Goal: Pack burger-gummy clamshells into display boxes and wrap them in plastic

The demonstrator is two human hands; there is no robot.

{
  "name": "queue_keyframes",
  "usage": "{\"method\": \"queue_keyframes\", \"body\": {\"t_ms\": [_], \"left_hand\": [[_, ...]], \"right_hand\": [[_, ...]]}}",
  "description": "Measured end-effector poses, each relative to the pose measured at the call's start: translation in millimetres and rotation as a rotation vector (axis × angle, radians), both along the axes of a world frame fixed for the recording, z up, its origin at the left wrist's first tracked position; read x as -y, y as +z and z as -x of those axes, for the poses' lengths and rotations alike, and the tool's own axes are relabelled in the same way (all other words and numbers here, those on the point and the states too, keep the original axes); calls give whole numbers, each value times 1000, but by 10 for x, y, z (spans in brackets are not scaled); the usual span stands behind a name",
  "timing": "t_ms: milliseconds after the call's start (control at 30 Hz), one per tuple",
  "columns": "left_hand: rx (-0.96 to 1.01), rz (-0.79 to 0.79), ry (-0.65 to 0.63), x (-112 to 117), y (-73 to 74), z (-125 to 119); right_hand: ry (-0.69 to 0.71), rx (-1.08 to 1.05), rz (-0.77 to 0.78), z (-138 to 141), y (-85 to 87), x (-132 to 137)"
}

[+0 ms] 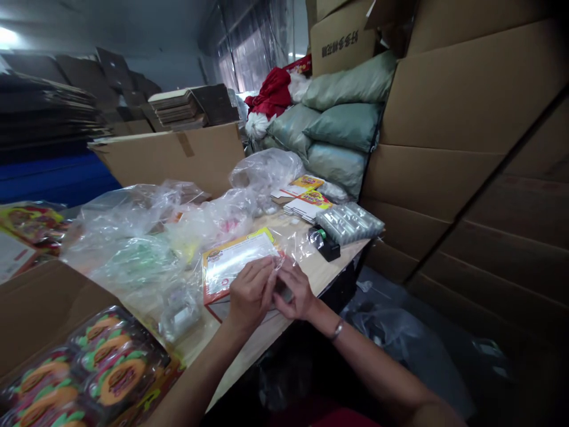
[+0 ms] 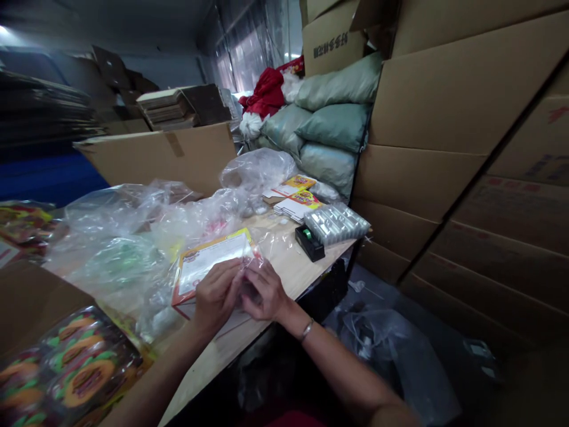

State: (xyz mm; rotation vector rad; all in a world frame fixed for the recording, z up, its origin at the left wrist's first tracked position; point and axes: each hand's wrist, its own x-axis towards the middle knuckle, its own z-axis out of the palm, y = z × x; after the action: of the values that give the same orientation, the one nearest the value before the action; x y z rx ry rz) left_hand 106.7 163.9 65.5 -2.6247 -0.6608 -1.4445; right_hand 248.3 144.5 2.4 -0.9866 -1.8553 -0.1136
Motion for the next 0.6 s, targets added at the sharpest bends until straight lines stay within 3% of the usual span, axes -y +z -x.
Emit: {"method": "queue_keyframes", "body": {"t_ms": [167, 400, 500, 600], "left_hand": [[-28, -146, -86, -27, -185, -2], [-67, -254, -82, 5, -286, -31], [-94, -291, -78, 27, -293, 26], [-161, -269, -135, 60, -261, 111]], "right_hand": [[23, -563, 110, -72, 66, 306], [41, -1161, 474, 19, 385, 272], [78, -1257, 561, -58, 400, 342], [30, -1232, 614, -182, 248, 425]]}}
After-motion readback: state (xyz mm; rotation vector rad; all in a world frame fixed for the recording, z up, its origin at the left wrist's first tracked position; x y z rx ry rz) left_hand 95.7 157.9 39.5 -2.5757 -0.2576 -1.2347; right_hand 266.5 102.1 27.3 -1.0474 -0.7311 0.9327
